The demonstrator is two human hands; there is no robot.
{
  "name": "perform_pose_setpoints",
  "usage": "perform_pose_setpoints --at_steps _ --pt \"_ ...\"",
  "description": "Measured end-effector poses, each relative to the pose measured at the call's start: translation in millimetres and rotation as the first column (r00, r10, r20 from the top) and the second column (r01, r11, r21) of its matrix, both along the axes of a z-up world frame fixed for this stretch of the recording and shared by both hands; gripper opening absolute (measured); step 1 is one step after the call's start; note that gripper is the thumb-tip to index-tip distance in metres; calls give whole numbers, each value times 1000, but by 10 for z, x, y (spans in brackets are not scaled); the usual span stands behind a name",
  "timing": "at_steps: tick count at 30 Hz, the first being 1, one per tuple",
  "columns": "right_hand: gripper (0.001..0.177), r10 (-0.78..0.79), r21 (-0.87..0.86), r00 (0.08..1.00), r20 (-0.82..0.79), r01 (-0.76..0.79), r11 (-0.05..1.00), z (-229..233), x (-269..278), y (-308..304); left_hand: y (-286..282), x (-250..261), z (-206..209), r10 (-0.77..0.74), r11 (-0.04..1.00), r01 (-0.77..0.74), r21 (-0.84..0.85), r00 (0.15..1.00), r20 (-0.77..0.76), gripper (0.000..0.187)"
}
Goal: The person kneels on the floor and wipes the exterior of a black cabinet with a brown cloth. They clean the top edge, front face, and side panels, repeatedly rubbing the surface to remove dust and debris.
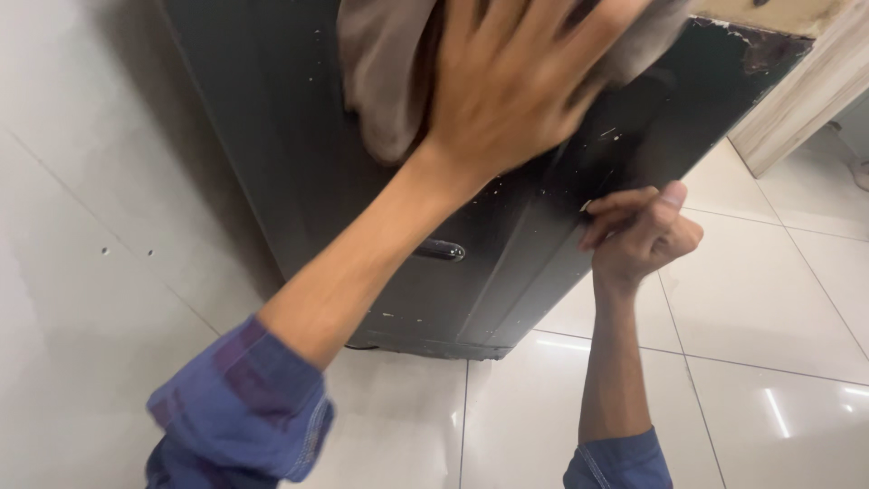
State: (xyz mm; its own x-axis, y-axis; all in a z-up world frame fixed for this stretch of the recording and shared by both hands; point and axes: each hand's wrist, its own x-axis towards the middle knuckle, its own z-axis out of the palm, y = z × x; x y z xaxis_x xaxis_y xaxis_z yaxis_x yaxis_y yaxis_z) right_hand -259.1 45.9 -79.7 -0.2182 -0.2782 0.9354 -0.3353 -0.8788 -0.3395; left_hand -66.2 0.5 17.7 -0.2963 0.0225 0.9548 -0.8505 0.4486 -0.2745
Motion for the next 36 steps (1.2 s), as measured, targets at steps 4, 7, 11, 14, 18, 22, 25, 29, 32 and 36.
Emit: perform_pose_setpoints --at_steps 4,7,11,14,18,22,25,29,32,36 --pt "73 100 -43 978 183 -93 995 -82 -102 -92 -245 -755 207 -204 979 204 5 979 3 38" --pt "69 225 -32 897 381 -231 972 -60 -57 -7 -217 -787 -56 -119 987 115 -108 992 -33 38" --pt "69 247 -27 867 432 -261 965 105 -7 112 33 -549 -757 9 993 2 -117 995 99 42" --pt "67 261 -28 849 459 -280 960 201 -6 242 239 -196 -1416 -61 998 66 -10 963 261 47" --pt "66 191 -14 913 360 -199 980 294 -123 437 211 240 -1726 -99 994 104 11 895 435 55" --pt "73 179 10 942 284 -190 982 322 -198 543 156 749 -1419 -25 1000 16 24 881 473 76" --pt "75 179 12 959 221 -187 982 258 -243 528 216 1144 -1114 -59 996 42 74 967 246 75" --pt "73 239 62 960 147 -250 966 146 -111 280 313 1331 -748 31 993 -31 111 1000 5 72" --pt "71 258 171 936 237 -302 938 56 121 181 203 1009 -494 -4 989 -3 150 999 48 71" --pt "71 198 196 952 235 -246 949 32 301 93 -65 81 -106 -258 966 244 85 908 331 60"
